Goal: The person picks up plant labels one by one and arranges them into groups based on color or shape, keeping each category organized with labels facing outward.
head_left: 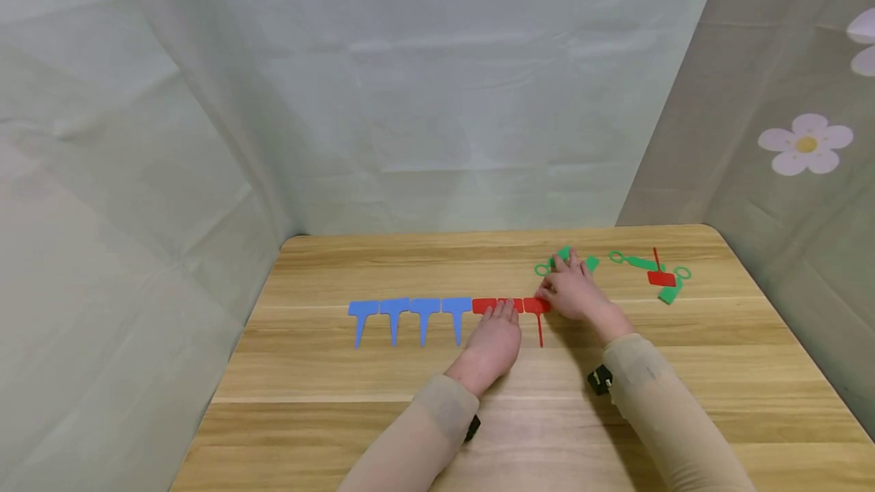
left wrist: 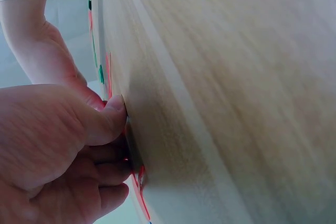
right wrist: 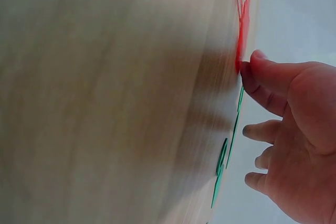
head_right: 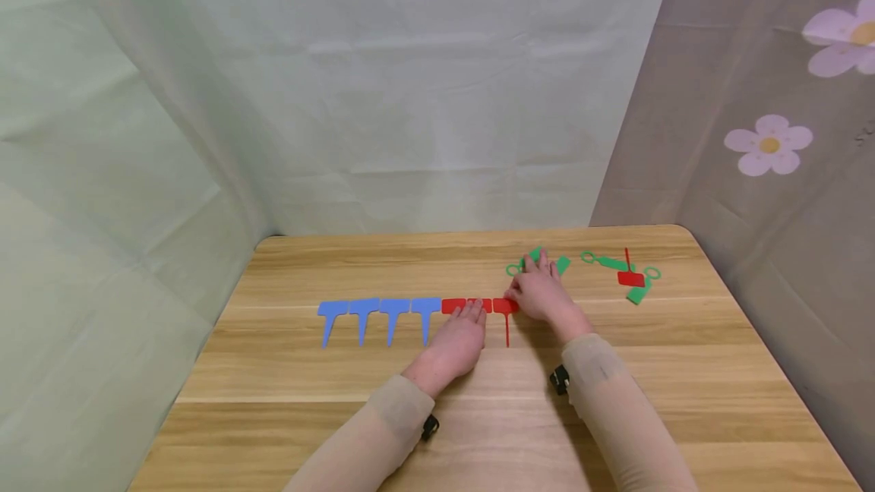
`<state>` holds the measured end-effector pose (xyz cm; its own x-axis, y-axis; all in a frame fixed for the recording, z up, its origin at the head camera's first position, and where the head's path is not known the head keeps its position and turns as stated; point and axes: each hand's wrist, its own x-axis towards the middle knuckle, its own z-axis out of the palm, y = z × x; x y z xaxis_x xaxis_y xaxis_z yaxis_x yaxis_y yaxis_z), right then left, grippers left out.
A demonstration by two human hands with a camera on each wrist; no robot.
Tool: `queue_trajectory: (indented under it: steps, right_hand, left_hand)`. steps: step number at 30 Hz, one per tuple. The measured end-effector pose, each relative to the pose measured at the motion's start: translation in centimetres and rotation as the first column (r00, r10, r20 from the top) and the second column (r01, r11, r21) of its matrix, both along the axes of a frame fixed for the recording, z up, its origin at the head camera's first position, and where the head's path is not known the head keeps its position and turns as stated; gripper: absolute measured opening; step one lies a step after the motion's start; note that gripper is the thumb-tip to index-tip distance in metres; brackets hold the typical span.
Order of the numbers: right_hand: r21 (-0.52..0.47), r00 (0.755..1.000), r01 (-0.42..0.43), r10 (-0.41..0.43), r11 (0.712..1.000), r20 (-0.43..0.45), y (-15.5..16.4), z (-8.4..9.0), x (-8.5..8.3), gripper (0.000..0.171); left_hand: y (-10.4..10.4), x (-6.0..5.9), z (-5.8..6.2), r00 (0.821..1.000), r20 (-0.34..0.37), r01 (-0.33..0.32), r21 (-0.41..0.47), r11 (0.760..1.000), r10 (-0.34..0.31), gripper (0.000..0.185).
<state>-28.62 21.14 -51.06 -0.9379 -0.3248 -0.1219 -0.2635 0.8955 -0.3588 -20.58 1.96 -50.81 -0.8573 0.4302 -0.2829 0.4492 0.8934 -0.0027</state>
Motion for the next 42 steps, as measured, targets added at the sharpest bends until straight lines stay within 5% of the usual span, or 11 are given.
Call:
queue_trajectory:
  steps: [42]
  right_hand:
    - [-0.019,1.0,0.019,-0.019,1.0,-0.006,0.33,0.51,0.49,0.017]
  left_hand:
    - [0.04,0.09,-0.27,1.0,-0.014,0.001,0.004,1.0,-0.001,0.053]
